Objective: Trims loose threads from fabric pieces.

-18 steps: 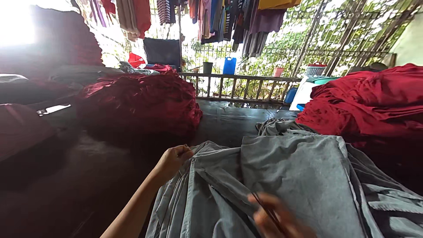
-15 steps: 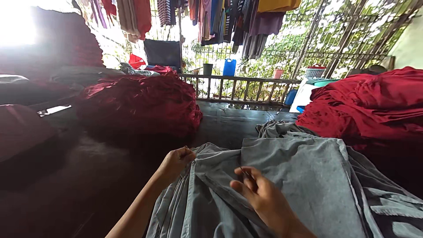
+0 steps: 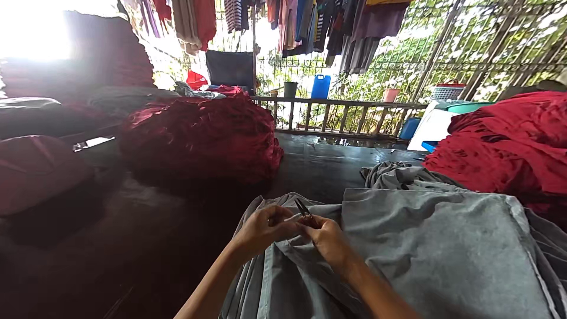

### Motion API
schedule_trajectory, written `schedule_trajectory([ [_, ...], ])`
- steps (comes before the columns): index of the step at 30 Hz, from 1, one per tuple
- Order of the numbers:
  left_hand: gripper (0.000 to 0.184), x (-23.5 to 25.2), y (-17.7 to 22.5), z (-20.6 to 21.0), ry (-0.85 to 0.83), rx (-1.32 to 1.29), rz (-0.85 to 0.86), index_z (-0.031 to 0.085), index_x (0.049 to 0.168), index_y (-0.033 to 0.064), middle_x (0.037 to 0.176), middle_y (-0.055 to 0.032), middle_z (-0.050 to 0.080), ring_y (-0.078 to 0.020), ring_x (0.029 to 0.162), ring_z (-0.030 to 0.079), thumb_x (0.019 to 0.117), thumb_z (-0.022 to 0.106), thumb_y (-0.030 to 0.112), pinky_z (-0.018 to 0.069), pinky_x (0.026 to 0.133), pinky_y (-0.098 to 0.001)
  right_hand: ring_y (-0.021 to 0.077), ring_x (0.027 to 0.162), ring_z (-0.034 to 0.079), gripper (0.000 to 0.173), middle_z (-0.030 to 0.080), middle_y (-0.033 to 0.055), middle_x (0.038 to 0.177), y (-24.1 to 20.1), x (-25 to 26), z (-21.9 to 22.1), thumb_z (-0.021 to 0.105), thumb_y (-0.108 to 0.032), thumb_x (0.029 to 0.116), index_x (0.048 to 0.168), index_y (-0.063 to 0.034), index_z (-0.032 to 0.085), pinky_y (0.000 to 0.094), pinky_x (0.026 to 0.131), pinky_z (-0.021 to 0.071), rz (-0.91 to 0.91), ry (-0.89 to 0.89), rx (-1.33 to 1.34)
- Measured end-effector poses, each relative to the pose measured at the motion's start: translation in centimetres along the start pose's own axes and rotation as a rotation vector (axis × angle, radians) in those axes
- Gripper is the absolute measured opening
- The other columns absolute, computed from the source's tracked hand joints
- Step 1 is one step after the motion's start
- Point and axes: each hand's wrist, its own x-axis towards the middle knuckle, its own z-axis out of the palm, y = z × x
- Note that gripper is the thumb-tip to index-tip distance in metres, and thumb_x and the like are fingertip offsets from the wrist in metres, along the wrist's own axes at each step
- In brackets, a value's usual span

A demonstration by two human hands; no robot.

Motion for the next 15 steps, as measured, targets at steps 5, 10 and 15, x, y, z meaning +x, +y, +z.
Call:
schedule_trajectory([
  [5,0.032,0.1,-0.5,0.3,-0.109,0.206,-0.034,0.065,0.120,-0.0045,0.090,-0.0011,0.059,-0.0028,0.076,0.050,0.0931,0.072,0.011,0.0438,0.072,-0.0184,-0.0007,0.070,0.053,0.010,0.058,-0.0049,0.077,1.6,0.0,0.4,0.060,-0.006,0.1006,0.095,-0.0016,0.067,0.0175,0.068,0.0438,-0.089,0.065,0.155],
  [10,0.027,0.3,-0.2,0.7,-0.151,0.302,-0.006,0.071,0.110,-0.0063,0.101,-0.0119,0.066,-0.0103,0.089,0.056,0.0945,0.071,0.016,0.0453,0.082,-0.0248,0.0009,0.079,0.057,0.009,0.065,-0.0010,0.087,1.6,0.3,0.2,0.066,-0.008,0.0973,0.099,-0.0005,0.071,0.0203,0.076,0.0468,-0.179,0.034,-0.018],
  [15,0.017,0.4,-0.3,0.9,-0.082,0.218,-0.048,0.073,0.097,-0.0027,0.088,-0.0016,0.065,0.0002,0.077,0.054,0.0979,0.067,0.013,0.0453,0.074,-0.0179,0.0036,0.082,0.060,0.014,0.068,0.0022,0.091,0.3,0.0,-0.3,0.070,-0.013,0.0955,0.101,-0.0013,0.074,0.0215,0.078,0.0489,-0.285,0.054,-0.108],
])
